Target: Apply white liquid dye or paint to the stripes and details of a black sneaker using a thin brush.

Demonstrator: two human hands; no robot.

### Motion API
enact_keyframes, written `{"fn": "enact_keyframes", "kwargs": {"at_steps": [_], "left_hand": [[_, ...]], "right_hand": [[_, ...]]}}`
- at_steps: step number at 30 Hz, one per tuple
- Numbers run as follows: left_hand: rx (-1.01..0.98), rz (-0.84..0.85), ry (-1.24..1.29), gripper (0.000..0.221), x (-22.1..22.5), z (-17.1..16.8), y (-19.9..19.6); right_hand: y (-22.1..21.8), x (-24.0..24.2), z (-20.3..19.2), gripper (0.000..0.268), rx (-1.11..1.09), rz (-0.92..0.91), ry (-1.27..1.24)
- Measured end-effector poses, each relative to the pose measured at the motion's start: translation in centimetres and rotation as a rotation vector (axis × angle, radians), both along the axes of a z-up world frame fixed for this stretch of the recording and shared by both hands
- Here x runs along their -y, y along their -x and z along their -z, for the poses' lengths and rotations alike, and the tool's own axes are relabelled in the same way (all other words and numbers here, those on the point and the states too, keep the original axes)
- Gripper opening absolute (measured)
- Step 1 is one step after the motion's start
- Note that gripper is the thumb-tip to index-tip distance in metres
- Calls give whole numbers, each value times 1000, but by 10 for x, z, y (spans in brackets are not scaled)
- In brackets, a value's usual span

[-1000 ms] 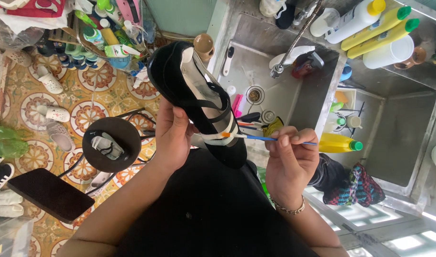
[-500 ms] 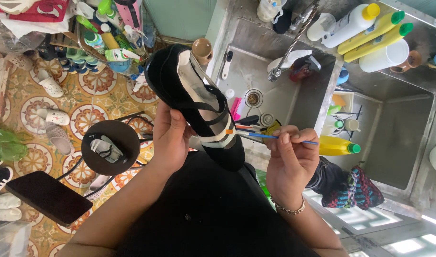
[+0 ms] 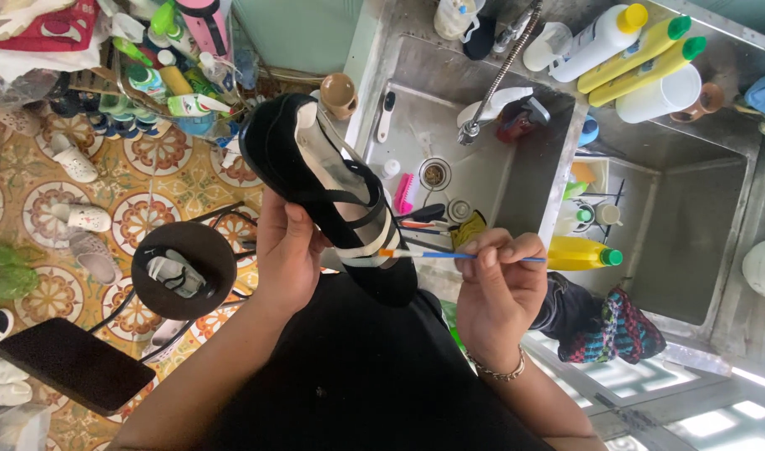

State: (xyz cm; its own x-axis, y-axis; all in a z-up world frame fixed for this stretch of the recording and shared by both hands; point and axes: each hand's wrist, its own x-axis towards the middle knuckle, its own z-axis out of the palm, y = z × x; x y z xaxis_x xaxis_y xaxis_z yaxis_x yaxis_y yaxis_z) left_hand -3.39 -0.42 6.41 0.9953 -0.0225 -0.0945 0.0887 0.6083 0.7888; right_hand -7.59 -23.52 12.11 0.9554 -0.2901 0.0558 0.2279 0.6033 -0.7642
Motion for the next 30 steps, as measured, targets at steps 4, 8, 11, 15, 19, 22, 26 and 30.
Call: {"fn": "enact_keyframes", "kwargs": {"at_steps": [4,8,11,15,19,22,26,30], "left_hand": [[-37,-17,5,48,6,-7,-7],[-50,-3,88,45,3,3,-13],[-110,-16,179,41,-8,41,-6],[-267,-50,260,38,-23,86,4],[-302,-74,201,52,-21,91,16],[-289,-143,75,69,-17,107,35],[-354,-81,99,89,-21,119,74],[-454,-39,229,87,-24,139,106]], "right_hand": [[-10,3,10,18,-35,6,47],[-47,23,34,18,-57,154,-54],[-106,51,68,17,-71,304,119],[-216,87,106,16,-177,346,520],[-330,122,188,15,68,360,793],[-390,126,213,15,-11,387,1059],[-436,137,264,14,-34,325,1429],[-451,151,302,15,33,252,1587]]}}
